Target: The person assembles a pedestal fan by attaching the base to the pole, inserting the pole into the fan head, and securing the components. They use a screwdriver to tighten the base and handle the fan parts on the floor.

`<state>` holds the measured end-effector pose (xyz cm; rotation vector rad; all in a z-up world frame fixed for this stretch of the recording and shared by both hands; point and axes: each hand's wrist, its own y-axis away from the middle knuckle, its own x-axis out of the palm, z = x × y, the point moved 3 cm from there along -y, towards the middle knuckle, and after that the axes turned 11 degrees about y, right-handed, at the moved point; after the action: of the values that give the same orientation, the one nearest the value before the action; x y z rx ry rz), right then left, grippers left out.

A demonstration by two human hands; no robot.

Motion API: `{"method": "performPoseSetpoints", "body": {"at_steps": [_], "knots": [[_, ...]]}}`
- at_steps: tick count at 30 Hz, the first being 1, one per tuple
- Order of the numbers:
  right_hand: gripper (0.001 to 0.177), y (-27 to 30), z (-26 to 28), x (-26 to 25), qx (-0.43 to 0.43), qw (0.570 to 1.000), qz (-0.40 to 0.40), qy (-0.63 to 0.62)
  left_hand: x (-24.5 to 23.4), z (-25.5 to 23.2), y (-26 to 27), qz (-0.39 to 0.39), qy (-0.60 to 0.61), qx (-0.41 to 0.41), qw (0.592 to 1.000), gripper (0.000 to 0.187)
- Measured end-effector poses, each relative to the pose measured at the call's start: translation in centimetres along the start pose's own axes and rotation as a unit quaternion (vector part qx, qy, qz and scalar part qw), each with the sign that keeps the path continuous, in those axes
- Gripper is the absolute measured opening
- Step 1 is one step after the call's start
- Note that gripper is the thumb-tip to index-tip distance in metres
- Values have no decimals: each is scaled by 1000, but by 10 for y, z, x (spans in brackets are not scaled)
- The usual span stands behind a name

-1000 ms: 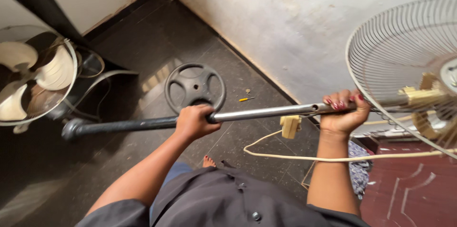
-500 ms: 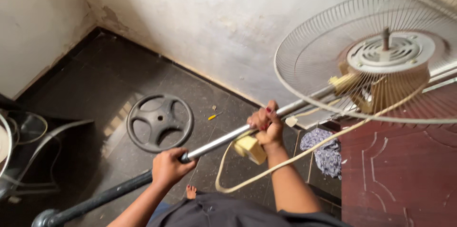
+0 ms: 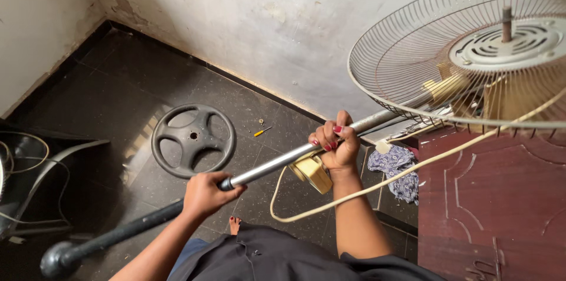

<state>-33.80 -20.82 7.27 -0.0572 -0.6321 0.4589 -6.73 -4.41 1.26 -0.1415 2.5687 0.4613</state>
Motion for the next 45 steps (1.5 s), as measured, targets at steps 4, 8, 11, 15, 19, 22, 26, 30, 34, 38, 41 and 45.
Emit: {"method": "performPoseSetpoints", "body": {"at_steps": [4,8,11,15,19,22,26,30,34,38,41,45], "knots": [[32,7,18,22,-22,999,-16,-34,9,4,13,0,44,13,999,40],[79,6,32,37,-17,979,-108,-172,9,1,14,-47,70,46,995,47],[60,0,42,41,-53,975,-20,-215,5,-5,10,-31,72,34,996,43],[49,0,43,26,-63,976,68,-195,7,-10,15,7,62,-4,998,44],[44,-8,34,14,-72,983,90,-142,8,-16,19,8,95,-12,995,42],[48,-9,26,14,-54,985,86,-137,4,-17,19,10,79,-22,997,44],[58,-14,27,13,-18,981,173,-91,3,-19,22,29,85,-16,996,39],[67,-23,33,-1,-20,969,212,-124,2,-22,20,12,70,8,997,41],[52,-28,26,-21,-14,992,101,-71,-5,-27,6,-13,26,75,997,45],[39,-28,30,-36,14,997,49,-59,-10,-20,4,59,18,87,994,51],[42,-30,32,-43,19,998,44,-38,-14,-26,4,88,50,194,976,48],[44,-30,25,-43,6,999,44,-23,-21,-17,6,149,88,154,973,59]]}}
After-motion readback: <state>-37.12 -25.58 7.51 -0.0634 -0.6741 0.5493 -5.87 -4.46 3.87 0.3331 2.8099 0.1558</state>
